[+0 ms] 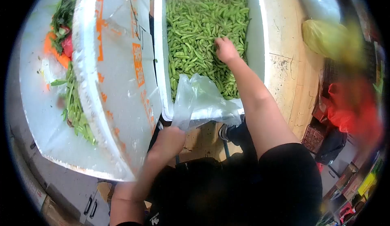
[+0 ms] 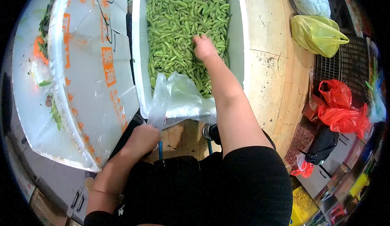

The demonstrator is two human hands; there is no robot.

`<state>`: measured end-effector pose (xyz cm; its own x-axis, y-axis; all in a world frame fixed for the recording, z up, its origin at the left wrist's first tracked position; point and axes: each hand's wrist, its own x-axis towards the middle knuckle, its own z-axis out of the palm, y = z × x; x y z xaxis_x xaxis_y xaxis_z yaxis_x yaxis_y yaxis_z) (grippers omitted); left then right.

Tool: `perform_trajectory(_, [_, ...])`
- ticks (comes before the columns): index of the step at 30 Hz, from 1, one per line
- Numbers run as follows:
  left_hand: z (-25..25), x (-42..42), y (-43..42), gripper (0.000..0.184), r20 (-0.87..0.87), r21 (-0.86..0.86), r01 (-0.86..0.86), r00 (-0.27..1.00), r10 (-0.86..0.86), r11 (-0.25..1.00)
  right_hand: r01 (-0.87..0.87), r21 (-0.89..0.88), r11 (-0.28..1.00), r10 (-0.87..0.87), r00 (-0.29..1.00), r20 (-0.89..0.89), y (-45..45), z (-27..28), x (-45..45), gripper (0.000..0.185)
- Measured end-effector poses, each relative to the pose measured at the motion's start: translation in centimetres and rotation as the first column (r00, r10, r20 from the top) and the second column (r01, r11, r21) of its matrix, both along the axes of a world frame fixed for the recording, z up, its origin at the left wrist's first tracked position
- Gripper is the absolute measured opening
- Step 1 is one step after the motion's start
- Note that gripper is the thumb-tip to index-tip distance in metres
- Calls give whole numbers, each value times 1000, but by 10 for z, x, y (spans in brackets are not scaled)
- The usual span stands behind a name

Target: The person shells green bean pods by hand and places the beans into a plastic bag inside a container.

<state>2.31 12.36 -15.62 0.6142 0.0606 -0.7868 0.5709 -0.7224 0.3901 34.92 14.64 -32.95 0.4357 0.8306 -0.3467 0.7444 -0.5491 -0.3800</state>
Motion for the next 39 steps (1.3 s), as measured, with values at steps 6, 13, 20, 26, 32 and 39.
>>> perform_trajectory(6, [11, -2, 4, 19, 46, 71, -35, 998, 32, 997, 380, 9, 925, -339, 836, -431, -40, 14, -11, 18])
perform_trajectory(13, [28, -10, -11, 27, 24, 148, 9, 1000, -13, 989, 771, -85, 631, -470, 293, -832, -94, 66, -33, 24])
perform_trajectory(20, [75, -13, -23, 29, 157, 284, -59, 988, 14, 957, 790, 114, 603, -358, 396, -846, -123, 129, -55, 26])
perform_trajectory(26, [89, -19, -39, 41, 373, -578, -447, 600, 708, 683, 542, 346, 766, -120, 649, -751, -141, 238, -106, 27])
perform_trajectory(32, [83, 4, -83, 47, -518, -845, 2, 243, 820, -535, 130, 662, 738, 175, 911, -374, -181, 290, -205, 24])
perform_trajectory(39, [101, -6, -116, 45, -649, -761, -34, 64, 758, -648, -255, 742, 620, 315, 947, 63, -227, 297, -245, 28])
